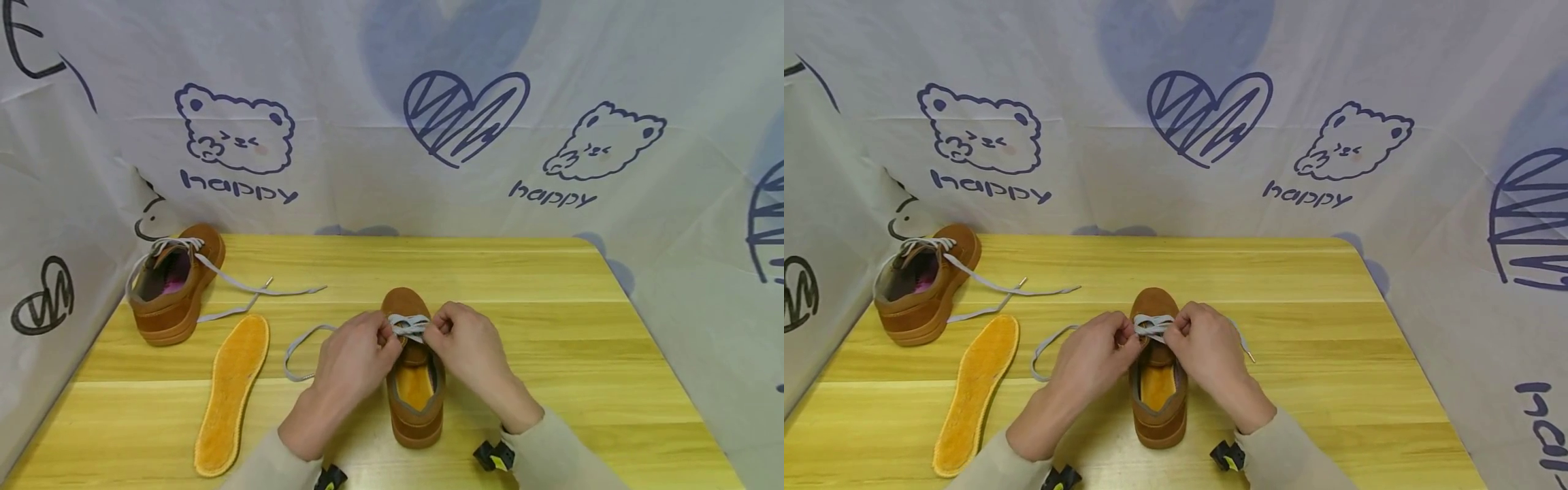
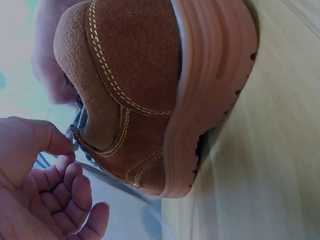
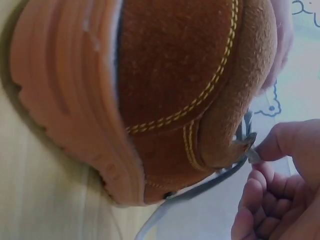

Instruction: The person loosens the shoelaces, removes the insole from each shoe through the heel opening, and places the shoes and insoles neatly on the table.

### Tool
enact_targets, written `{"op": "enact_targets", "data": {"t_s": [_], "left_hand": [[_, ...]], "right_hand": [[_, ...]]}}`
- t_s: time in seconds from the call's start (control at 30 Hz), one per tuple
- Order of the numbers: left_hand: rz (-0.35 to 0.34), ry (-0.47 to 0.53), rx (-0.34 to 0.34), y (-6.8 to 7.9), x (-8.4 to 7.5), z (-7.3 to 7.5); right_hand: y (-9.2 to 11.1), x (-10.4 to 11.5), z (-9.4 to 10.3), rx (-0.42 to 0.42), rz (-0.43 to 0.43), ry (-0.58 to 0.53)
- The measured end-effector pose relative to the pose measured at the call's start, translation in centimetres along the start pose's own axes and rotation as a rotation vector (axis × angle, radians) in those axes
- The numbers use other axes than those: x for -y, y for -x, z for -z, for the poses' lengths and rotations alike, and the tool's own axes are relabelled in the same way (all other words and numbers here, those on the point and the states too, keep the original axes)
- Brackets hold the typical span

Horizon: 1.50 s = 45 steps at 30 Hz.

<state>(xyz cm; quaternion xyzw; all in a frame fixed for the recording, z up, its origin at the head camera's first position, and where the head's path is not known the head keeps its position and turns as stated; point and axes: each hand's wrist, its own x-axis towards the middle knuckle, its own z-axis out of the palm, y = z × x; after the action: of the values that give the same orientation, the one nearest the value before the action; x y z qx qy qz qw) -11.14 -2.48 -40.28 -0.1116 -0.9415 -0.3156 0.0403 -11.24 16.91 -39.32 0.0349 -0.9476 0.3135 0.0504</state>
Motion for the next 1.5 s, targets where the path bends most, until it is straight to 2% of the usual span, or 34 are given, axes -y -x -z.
{"op": "enact_targets", "data": {"t_s": [0.1, 0.17, 0.37, 0.53, 0.67, 0.8, 0.93, 1.1, 1.23, 1.33, 1.5], "left_hand": [[0.016, 0.009, -0.012, 0.2, 0.3, 0.0], [0.013, 0.013, -0.013, 0.2, 0.3, 0.0], [0.003, 0.031, 0.027, -0.1, 0.2, -0.1], [-0.047, 0.035, 0.022, -0.4, -0.2, -0.1], [-0.051, 0.030, -0.031, -0.3, -0.2, -0.2], [-0.009, 0.017, -0.100, 0.0, 0.3, -0.5], [0.012, 0.008, -0.169, 0.1, 1.0, -0.5], [-0.006, 0.013, -0.226, -0.1, 1.3, -0.3], [-0.062, 0.029, -0.237, -0.2, 1.3, -0.1], [-0.093, 0.030, -0.256, -0.3, 1.3, 0.1], [-0.087, 0.023, -0.310, -0.6, 1.7, 0.6]], "right_hand": [[0.1, -0.4, 0.2, -0.003, -0.065, -0.018], [0.1, -0.5, 0.2, 0.010, -0.074, -0.036], [-0.1, -0.3, 0.0, 0.067, 0.016, -0.061], [-0.1, 0.0, 0.0, 0.051, 0.070, -0.053], [0.0, 0.0, 0.2, 0.007, 0.039, -0.058], [0.1, -0.7, 0.4, -0.041, -0.038, -0.048], [0.0, -1.4, 0.5, -0.055, -0.072, -0.040], [-0.1, -1.5, 0.5, -0.046, -0.024, -0.020], [-0.2, -1.4, 0.4, -0.064, 0.015, -0.019], [-0.3, -1.2, 0.4, -0.100, 0.017, -0.045], [-0.4, -1.5, 0.6, -0.193, 0.010, -0.051]]}}
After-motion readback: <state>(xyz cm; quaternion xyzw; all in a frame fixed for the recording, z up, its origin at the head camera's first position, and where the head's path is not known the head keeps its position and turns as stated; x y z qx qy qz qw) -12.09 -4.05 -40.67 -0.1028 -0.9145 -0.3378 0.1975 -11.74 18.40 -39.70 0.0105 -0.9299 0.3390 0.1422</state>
